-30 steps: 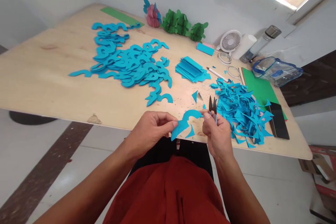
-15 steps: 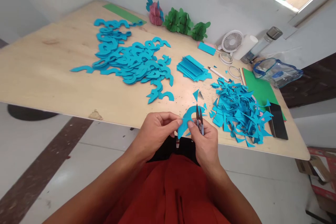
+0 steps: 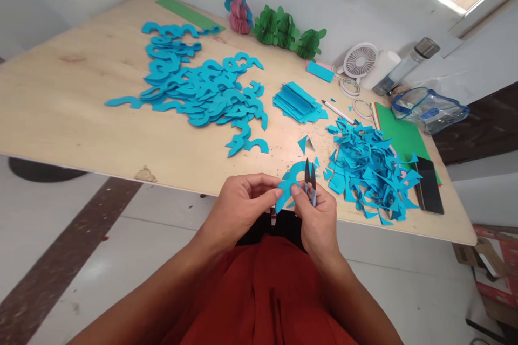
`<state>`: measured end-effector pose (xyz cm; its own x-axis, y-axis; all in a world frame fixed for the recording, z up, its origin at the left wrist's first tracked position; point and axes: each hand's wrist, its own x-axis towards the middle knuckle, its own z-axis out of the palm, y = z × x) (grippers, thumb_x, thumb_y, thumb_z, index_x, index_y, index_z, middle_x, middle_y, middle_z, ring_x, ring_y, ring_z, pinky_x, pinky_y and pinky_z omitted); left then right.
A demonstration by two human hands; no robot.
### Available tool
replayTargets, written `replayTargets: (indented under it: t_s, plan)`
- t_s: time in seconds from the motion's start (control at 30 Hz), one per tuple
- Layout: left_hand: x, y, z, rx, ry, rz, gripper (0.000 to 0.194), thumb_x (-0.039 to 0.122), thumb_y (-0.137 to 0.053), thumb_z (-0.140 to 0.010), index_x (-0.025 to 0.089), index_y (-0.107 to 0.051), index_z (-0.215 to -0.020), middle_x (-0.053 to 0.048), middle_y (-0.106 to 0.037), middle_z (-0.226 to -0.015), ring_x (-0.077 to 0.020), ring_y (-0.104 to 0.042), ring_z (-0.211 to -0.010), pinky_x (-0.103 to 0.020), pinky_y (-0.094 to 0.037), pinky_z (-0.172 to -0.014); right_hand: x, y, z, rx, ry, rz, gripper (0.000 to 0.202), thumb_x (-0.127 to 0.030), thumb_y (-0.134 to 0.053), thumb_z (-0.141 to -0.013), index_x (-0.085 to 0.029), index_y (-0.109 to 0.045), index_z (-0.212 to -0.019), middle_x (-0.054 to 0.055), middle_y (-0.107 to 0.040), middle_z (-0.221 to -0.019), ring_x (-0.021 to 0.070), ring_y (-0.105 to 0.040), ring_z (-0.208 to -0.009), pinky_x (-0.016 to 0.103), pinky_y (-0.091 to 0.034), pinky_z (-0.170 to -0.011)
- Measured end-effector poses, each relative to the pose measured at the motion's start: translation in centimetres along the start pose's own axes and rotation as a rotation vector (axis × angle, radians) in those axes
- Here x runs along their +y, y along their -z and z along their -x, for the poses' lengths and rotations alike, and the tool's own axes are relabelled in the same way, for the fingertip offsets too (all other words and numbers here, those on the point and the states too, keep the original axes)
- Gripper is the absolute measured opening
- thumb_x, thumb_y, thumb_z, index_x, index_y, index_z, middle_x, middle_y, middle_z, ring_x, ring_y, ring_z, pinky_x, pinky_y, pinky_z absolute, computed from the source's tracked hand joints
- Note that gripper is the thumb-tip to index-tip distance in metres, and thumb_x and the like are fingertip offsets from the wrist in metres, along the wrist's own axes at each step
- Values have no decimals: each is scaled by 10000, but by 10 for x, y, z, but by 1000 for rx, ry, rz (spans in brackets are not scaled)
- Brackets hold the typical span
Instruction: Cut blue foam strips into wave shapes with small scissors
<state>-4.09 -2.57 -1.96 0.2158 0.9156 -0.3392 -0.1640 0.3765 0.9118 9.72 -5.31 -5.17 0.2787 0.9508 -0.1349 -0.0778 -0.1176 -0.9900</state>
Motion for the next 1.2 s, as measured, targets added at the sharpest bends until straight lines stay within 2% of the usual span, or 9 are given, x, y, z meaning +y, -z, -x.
replayTargets:
  t_s: [0.2,0.33,0.57,1.0,1.2]
  plan:
    - [0,2,-1,-16,-8,8,58,181,-708,-671,165,-745,-713,25,-703,-617,-76,-540,-509,-175,-470,-502,-1,0,1,-13,-26,-12,147,-298,-694,-790,-177,-641,-725,-77,-413,-527,69,-320,-436,200,-247,-399]
    - [2,3,-1,-16,-6,-9,70,211,-695,-704,170,-732,-662,35,-656,-564,-78,-530,-494,-179,-468,-496,-2,1,2,-47,-45,-17,141,-289,-693,-799,-179,-642,-727,-78,-398,-532,67,-299,-448,200,-237,-404]
    - [3,4,0,-45,-4,-22,135,236,-679,-735,179,-703,-614,46,-608,-513,-81,-534,-479,-186,-442,-495,-2,2,4,-99,-33,-42,179,-289,-678,-818,-178,-608,-696,-80,-343,-542,71,-248,-468,217,-208,-419]
    - [2,6,3,-55,-29,-65,169,258,-671,-743,185,-674,-590,34,-594,-520,-105,-517,-524,-219,-432,-539,-1,3,5,-124,-32,-67,255,-314,-690,-802,-178,-557,-632,-69,-359,-548,70,-245,-472,218,-227,-423]
    - [5,3,4,-33,-51,-73,67,239,-690,-711,192,-736,-699,9,-690,-649,-117,-550,-564,-228,-459,-562,-2,3,5,-129,-31,-50,229,-305,-684,-802,-180,-576,-644,-69,-372,-542,73,-248,-467,221,-225,-422]
